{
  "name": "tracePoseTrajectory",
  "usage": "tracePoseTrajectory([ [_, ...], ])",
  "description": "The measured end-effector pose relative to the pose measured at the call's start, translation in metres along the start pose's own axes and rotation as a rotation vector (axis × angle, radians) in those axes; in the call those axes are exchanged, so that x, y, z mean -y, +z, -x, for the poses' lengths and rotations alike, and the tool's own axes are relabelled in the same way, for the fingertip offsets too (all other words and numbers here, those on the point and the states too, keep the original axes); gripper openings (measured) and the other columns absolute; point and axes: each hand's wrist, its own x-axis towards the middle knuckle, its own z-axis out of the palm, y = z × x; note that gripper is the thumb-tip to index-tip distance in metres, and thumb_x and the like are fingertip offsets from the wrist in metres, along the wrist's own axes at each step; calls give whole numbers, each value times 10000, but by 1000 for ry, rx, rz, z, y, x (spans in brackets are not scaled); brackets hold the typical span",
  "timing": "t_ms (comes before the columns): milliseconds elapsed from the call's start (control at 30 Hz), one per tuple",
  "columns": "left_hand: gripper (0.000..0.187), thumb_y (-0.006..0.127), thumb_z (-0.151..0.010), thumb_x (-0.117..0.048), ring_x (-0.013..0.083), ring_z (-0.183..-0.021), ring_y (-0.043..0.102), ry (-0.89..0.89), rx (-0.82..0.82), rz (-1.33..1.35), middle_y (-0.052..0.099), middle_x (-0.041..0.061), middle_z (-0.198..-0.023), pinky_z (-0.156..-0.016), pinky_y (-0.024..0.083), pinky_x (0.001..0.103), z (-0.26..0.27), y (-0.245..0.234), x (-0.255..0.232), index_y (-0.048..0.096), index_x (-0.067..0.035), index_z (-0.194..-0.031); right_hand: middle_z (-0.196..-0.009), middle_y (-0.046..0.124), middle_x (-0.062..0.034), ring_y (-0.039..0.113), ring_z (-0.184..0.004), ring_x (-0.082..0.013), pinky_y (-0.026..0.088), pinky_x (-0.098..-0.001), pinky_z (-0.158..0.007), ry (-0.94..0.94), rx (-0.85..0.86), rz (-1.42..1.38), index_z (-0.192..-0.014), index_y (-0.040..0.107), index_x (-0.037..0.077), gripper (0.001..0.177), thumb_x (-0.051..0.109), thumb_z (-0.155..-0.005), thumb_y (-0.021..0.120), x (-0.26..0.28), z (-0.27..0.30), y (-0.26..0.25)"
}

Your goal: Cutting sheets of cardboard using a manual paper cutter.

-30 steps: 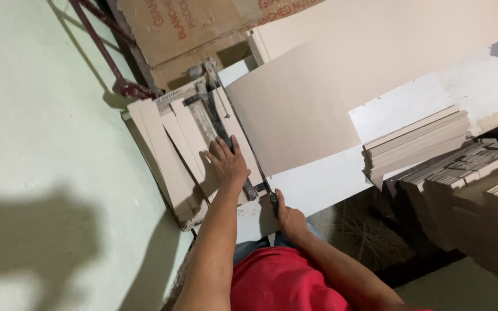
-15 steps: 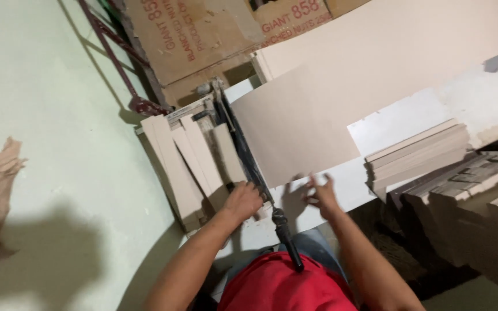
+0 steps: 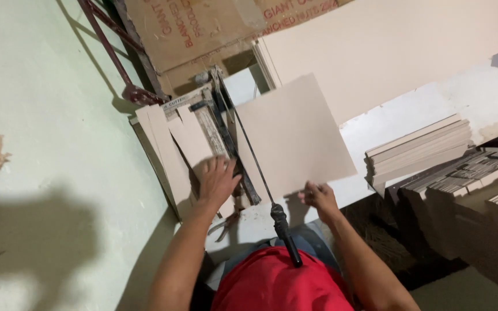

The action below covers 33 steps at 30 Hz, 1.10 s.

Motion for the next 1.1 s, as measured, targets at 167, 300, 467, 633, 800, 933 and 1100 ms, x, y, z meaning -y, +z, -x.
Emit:
tracePoseTrajectory([
  [167,942,752,-864,-511,477,-1540,28,-341,195,313,147,341,-1640,-1190,-81,660,-42,-29,-38,337,-58,-1578,-1244,652,-247,736,-992,-370,618,-525,-882,-108,71,129,-1303,571,-79,511,352,-1045,661,15,-28,14],
  [300,1076,762,-840,-542,470,-1541,-91,-421,397,212,-62,343,-1656,-1173,-99,700,-62,-17,-50,199,-49,-1614,-1268,645,-279,746,-967,-344,625,-511,-878,-121,87,149,-1251,596,-105,528,381,-1053,654,28,-31,17],
  [467,1042,726,-891,-488,474,-1541,-44,-449,444,75,-20,347,-1651,-1140,-61,750,-74,13,-48,107,-85,-1625,-752,786,-91,772,-607,-222,609,-415,-735,-191,289,1099,-1199,721,131,540,490,-1071,339,50,15,35],
  [633,1060,734,-824,-588,494,-1534,-32,-427,427,-11,-39,342,-1655,-1144,-24,749,-82,45,-43,222,-64,-1589,-677,707,-134,676,-644,-364,534,-490,-625,-368,330,1403,-1599,145,171,851,613,-967,505,47,158,61],
  [800,1318,831,-806,-457,550,-1503,-129,-403,428,118,-166,410,-1602,-1119,-101,754,-80,18,-47,-144,-95,-1615,-957,755,-162,704,-820,-495,521,-624,-764,-387,212,1497,-1659,13,203,1009,320,-869,630,-67,68,44],
  [933,1154,767,-858,-452,506,-1528,-28,-437,407,119,3,375,-1629,-1128,-63,772,-70,4,-50,-5,-75,-1628,-995,733,-287,741,-884,-495,574,-619,-774,-512,232,1432,-1660,-16,89,870,164,-935,459,-92,45,41],
  [1100,1154,779,-849,-465,508,-1527,26,-430,348,83,38,374,-1631,-1142,-10,758,-66,9,-57,32,-67,-1634,-1050,733,-251,747,-912,-469,583,-574,-803,-511,212,1496,-1665,-63,113,848,116,-943,381,-101,40,36],
])
